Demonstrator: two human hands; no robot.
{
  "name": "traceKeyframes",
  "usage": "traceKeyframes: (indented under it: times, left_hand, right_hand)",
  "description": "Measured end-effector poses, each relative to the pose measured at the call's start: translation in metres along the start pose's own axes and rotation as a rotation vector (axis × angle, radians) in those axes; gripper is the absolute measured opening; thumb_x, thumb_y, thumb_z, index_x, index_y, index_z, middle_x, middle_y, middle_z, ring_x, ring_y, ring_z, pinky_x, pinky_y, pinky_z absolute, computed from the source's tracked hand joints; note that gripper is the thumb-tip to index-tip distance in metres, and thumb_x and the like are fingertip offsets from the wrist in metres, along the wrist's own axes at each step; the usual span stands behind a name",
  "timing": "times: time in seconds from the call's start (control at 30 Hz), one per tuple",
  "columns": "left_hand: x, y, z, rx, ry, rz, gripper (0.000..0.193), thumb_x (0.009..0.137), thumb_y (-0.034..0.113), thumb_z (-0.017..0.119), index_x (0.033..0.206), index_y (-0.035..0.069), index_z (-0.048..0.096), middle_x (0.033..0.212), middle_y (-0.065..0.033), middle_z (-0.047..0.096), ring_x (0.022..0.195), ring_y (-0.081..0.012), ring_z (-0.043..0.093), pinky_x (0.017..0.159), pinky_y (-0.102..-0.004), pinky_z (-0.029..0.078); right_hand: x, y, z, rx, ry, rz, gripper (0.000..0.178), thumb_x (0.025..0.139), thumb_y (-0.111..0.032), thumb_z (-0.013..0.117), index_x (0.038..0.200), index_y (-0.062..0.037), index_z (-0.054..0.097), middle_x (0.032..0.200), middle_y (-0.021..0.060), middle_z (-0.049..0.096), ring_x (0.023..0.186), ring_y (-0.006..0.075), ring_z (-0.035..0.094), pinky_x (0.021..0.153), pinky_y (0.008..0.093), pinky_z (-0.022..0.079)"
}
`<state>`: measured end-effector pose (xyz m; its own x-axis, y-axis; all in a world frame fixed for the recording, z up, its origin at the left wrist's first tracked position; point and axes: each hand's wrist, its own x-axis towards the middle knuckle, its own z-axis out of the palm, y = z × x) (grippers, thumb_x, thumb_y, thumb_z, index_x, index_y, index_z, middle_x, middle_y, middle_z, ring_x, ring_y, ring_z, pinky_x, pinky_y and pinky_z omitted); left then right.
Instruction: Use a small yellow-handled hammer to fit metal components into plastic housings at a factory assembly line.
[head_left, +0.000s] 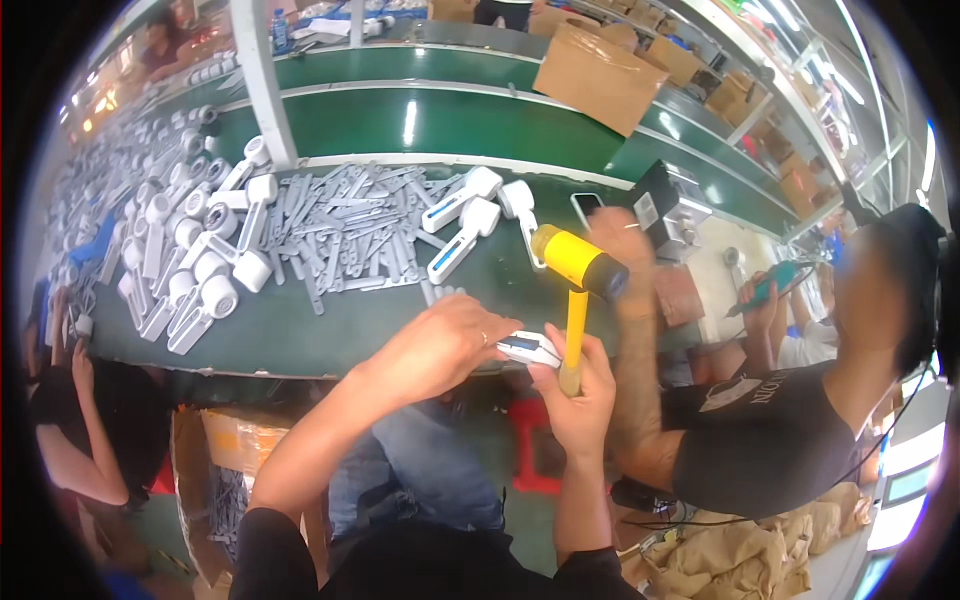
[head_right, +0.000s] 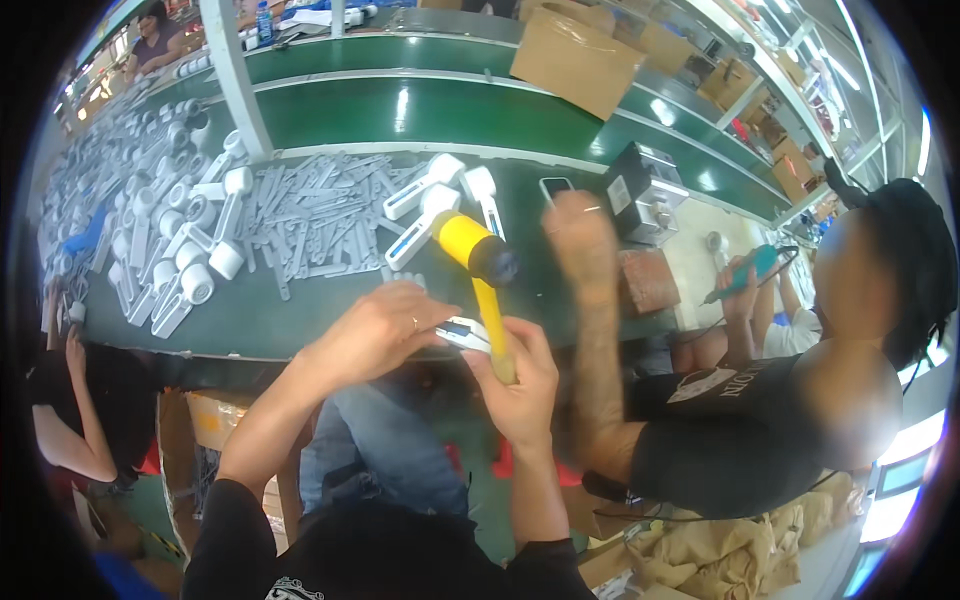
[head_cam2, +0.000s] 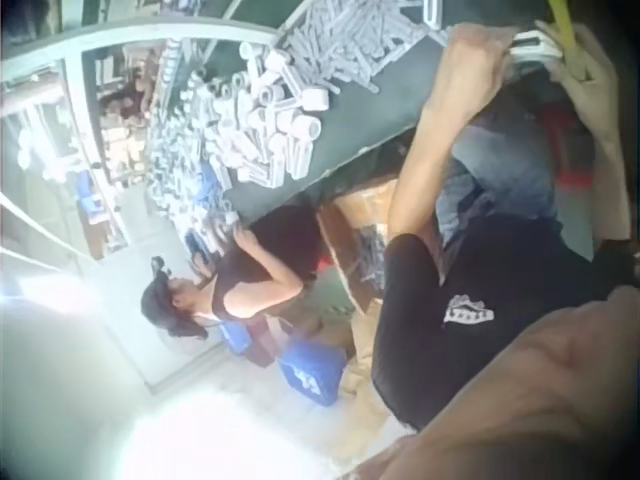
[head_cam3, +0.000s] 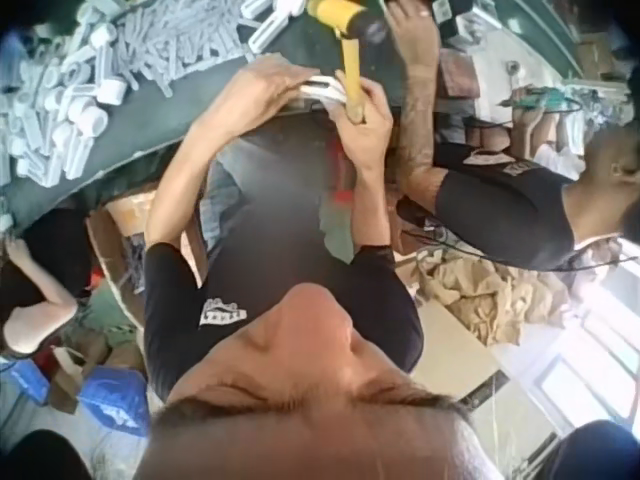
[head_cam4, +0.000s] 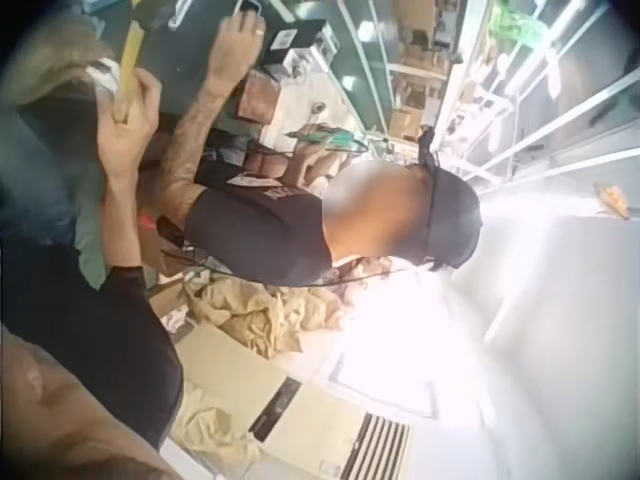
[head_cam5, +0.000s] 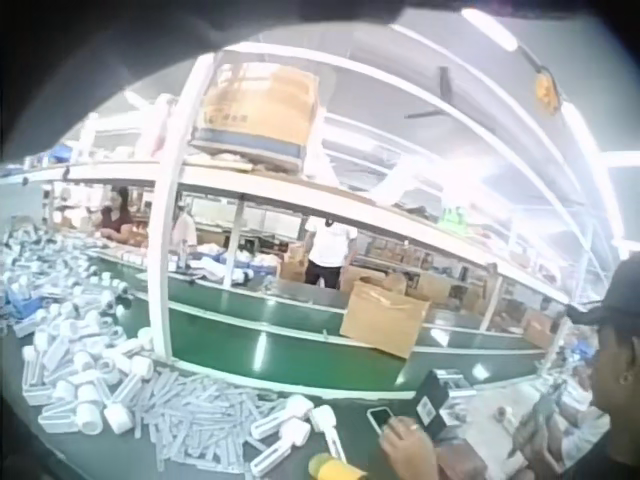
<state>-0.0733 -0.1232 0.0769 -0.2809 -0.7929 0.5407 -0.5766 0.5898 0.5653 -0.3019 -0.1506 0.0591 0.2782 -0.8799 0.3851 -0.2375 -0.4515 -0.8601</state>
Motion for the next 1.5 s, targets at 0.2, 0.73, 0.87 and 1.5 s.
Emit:
traceKeyframes:
  times: [0.2,0.73,0.87,1.5]
  left_hand:
    - [-0.043,0.017,-0.018,0.17,0.077,-0.024,0.038,0.081,0.005,0.082,0.118,0.004,0.073,0.099,-0.0103,0.073,0.095,-0.0337,0.068,0.089,-0.0455,0.053]
    - [-0.096,0.034,-0.028,0.136,0.181,-0.19,0.036,0.085,0.007,0.084,0.119,0.004,0.073,0.099,-0.0141,0.072,0.098,-0.0381,0.07,0.095,-0.0476,0.056]
    - [-0.105,0.03,-0.023,0.056,0.15,-0.268,0.043,0.086,0.011,0.084,0.127,0.004,0.072,0.104,-0.0149,0.073,0.103,-0.0387,0.07,0.099,-0.0477,0.056]
    - [-0.101,0.012,-0.016,0.042,0.363,-0.542,0.043,0.096,0.038,0.075,0.12,0.003,0.076,0.117,-0.0187,0.076,0.108,-0.0362,0.073,0.096,-0.0452,0.056]
  right_hand:
    - [-0.006,-0.013,0.032,0.012,-0.086,-0.165,0.035,0.088,-0.008,0.085,0.122,0.0002,0.077,0.115,0.0117,0.074,0.103,0.0268,0.069,0.091,0.0352,0.054]
    - [-0.031,-0.032,0.058,0.294,-0.348,0.076,0.04,0.096,-0.003,0.078,0.135,0.0017,0.071,0.122,0.0116,0.075,0.09,0.0143,0.073,0.08,0.0268,0.058]
    - [-0.033,-0.031,0.062,0.338,-0.34,0.093,0.033,0.098,-0.003,0.076,0.13,0.0027,0.072,0.12,0.0108,0.075,0.092,0.0143,0.073,0.078,0.0263,0.058]
    - [-0.04,0.008,0.135,0.42,-0.233,0.101,0.03,0.104,-0.014,0.073,0.128,0.0047,0.07,0.118,0.0108,0.076,0.103,0.0137,0.07,0.088,0.0285,0.056]
